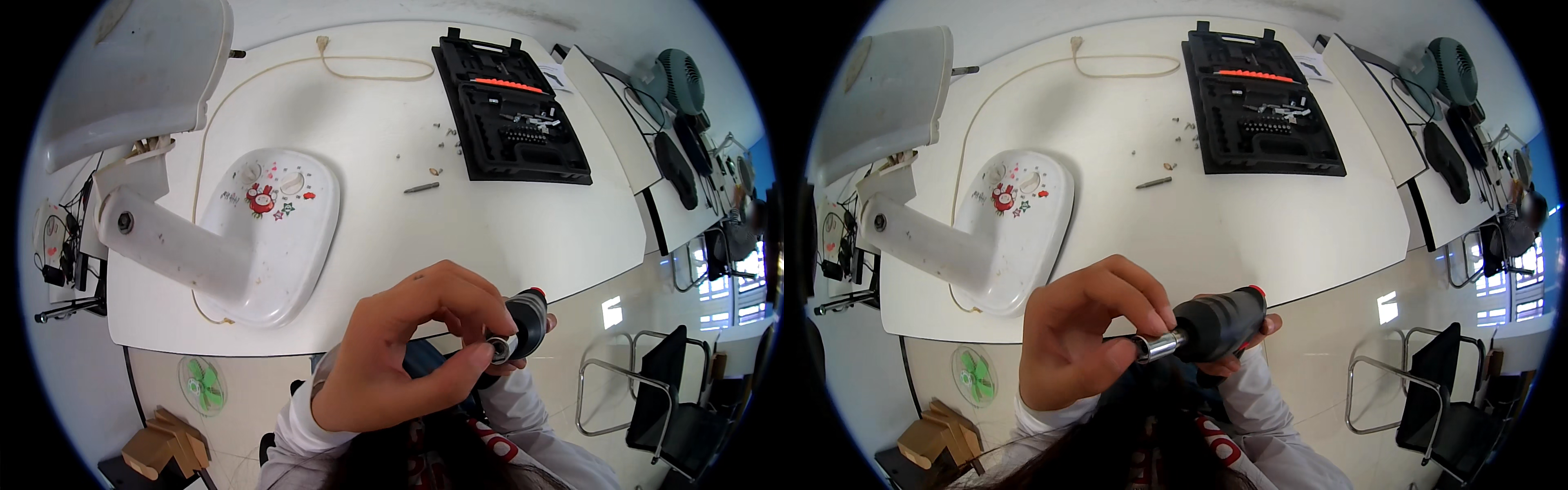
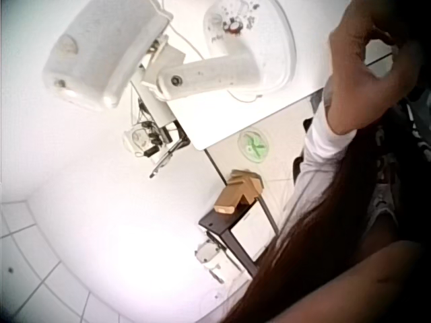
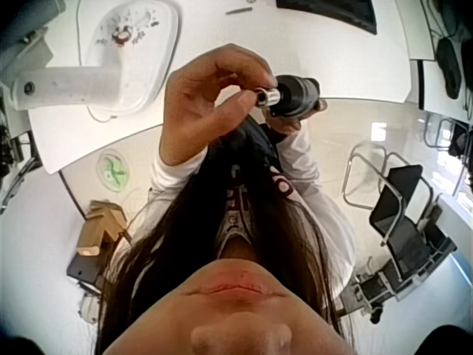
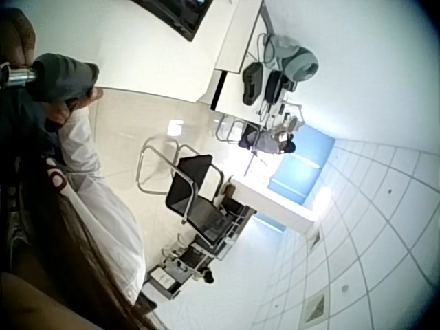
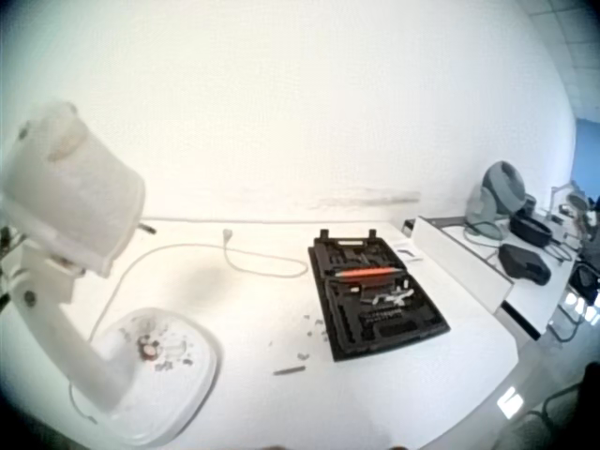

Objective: The person assembles a white desk fan by selecting bits from a toolkit, attaching them to a cordless electric screwdriver, and fastening screws into the fan's neck joint. The person handles the fan, screws, and tool throughout the process.

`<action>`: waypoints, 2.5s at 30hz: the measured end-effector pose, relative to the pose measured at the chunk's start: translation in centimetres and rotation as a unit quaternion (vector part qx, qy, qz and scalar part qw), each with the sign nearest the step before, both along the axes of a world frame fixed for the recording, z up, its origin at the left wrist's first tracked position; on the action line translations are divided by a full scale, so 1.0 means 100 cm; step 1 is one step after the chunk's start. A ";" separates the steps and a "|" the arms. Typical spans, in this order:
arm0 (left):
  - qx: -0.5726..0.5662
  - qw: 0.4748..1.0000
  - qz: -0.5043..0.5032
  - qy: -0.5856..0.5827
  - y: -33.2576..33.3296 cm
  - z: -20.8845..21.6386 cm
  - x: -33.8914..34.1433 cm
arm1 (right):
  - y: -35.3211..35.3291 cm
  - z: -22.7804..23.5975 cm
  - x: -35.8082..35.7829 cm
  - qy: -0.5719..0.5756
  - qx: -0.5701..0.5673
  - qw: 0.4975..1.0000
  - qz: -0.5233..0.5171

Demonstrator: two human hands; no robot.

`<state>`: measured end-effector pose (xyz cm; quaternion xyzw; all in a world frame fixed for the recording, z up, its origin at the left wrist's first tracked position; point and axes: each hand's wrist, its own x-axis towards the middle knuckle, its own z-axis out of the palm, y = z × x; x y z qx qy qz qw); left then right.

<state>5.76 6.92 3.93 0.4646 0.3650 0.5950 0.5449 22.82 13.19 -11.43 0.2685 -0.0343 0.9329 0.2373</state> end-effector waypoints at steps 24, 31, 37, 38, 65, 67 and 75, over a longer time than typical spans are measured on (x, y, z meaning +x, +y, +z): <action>0.248 0.810 0.519 0.115 -0.055 -0.016 -0.051 | -0.010 -0.007 -0.012 -0.222 0.054 0.960 -0.161; 0.240 0.713 0.608 0.253 -0.066 -0.020 -0.088 | -0.008 0.073 -0.080 -0.304 0.270 0.888 -0.215; 0.179 0.685 0.655 0.263 -0.053 -0.026 -0.113 | -0.014 0.110 -0.100 -0.385 0.265 0.857 -0.218; 0.178 0.695 0.648 0.254 -0.050 -0.024 -0.118 | -0.013 0.115 -0.102 -0.391 0.268 0.854 -0.214; 0.147 0.784 0.564 0.214 -0.021 0.001 -0.142 | -0.009 0.172 -0.111 -0.504 0.311 0.793 -0.144; 0.151 0.784 0.563 0.213 -0.020 0.002 -0.141 | -0.007 0.175 -0.109 -0.504 0.327 0.787 -0.140; 0.169 0.820 0.518 0.174 -0.022 0.005 -0.140 | -0.015 0.184 -0.122 -0.544 0.352 0.712 -0.271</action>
